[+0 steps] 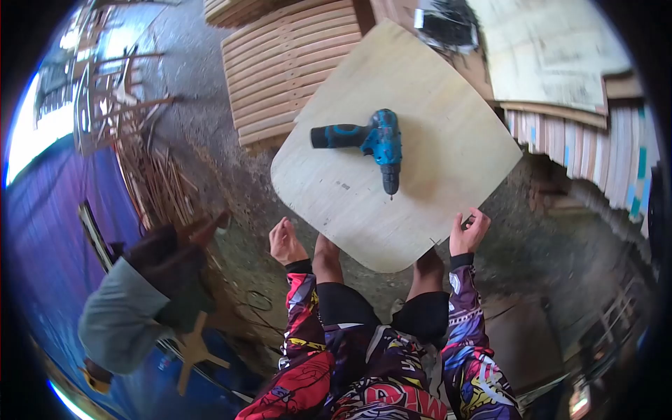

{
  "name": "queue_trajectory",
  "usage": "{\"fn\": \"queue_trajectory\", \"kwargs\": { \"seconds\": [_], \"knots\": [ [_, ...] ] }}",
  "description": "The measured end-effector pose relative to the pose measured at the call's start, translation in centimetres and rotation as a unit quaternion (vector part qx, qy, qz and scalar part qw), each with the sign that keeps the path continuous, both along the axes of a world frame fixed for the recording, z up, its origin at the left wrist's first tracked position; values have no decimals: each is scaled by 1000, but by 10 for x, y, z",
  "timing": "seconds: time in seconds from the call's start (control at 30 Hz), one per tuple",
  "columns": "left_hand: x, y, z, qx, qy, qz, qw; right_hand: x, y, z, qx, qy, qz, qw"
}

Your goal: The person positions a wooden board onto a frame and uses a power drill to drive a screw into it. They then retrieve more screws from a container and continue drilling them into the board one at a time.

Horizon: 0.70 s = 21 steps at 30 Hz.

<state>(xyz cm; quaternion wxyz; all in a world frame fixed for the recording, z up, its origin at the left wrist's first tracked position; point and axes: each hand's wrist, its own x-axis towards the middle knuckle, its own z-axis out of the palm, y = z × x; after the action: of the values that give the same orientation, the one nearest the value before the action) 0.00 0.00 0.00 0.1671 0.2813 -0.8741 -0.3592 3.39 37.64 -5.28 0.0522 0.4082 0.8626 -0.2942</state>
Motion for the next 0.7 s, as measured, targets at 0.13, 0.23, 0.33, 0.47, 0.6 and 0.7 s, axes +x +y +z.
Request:
{"fn": "queue_trajectory", "kwargs": {
  "seconds": [0.13, 0.23, 0.33, 0.47, 0.6, 0.7],
  "knots": [
    [25, 22, 29, 141, -32, 32, 989, -49, -54, 77, -199, -5, 114, 973],
    [10, 32, 1, 284, 24, 84, 955, -168, -128, 113, -361, 12, 164, 918],
    [29, 8, 9, 369, -11, 105, 923, -233, -174, 83, -476, -141, 11, 868],
    [40, -39, 3, 363, -29, 117, 924, -274, -170, 45, -374, -301, -13, 877],
    [90, -104, -7, 300, -53, 157, 940, -274, -178, 48, -255, -380, 76, 886],
    [141, -124, -7, 251, -84, 188, 946, -262, -177, 43, 7, -372, 329, 868]
  ]
}}
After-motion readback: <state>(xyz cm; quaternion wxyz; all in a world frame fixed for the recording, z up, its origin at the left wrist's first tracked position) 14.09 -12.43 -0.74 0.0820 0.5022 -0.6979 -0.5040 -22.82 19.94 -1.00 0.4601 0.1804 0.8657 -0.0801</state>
